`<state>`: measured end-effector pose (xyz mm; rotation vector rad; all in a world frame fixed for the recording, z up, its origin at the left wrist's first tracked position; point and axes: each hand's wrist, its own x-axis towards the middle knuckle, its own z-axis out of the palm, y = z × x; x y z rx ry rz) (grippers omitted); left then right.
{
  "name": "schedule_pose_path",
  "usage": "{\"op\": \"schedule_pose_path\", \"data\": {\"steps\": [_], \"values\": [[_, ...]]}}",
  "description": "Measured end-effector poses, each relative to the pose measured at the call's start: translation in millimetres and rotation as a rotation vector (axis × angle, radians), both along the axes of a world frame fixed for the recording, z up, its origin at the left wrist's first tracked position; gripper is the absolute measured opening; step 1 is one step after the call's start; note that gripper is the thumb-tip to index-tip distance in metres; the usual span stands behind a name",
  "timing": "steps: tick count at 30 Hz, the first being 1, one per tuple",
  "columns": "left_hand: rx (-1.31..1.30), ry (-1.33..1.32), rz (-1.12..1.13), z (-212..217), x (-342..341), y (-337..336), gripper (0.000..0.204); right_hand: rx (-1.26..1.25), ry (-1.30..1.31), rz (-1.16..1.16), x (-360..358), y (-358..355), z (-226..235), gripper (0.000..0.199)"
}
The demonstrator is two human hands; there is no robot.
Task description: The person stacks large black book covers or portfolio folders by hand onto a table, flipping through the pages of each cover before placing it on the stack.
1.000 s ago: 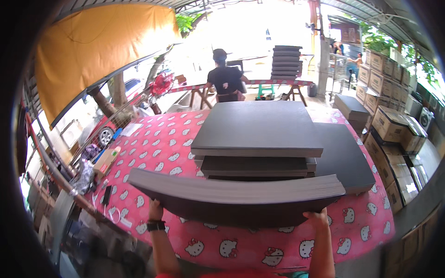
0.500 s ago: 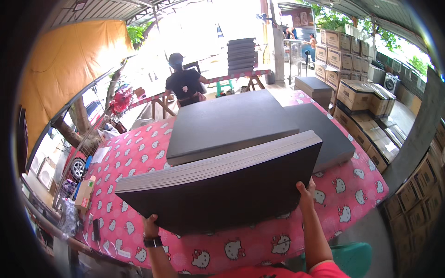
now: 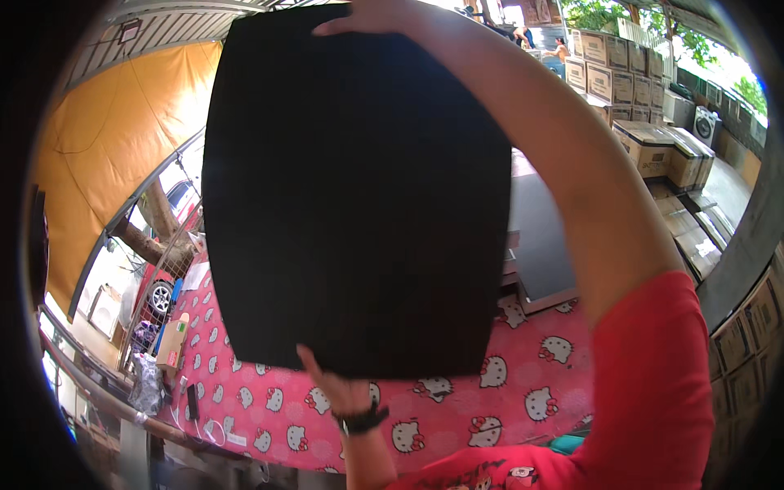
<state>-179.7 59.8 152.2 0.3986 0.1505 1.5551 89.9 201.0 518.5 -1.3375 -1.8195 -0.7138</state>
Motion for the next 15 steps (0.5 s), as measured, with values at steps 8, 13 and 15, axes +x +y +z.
{"op": "schedule_pose_path", "data": {"steps": [8,13,15], "values": [[-0.224,0.022,0.215,-14,98,85,0.045,0.045,0.358,0.112,74,25,-148,0.043],[-0.4,0.28,0.274,-20,119,84,0.035,-0.385,0.542,0.077,155,4,-384,0.032],[-0.328,0.31,0.288,-10,117,73,0.036,-0.42,0.879,0.258,146,-15,-393,0.031]]}}
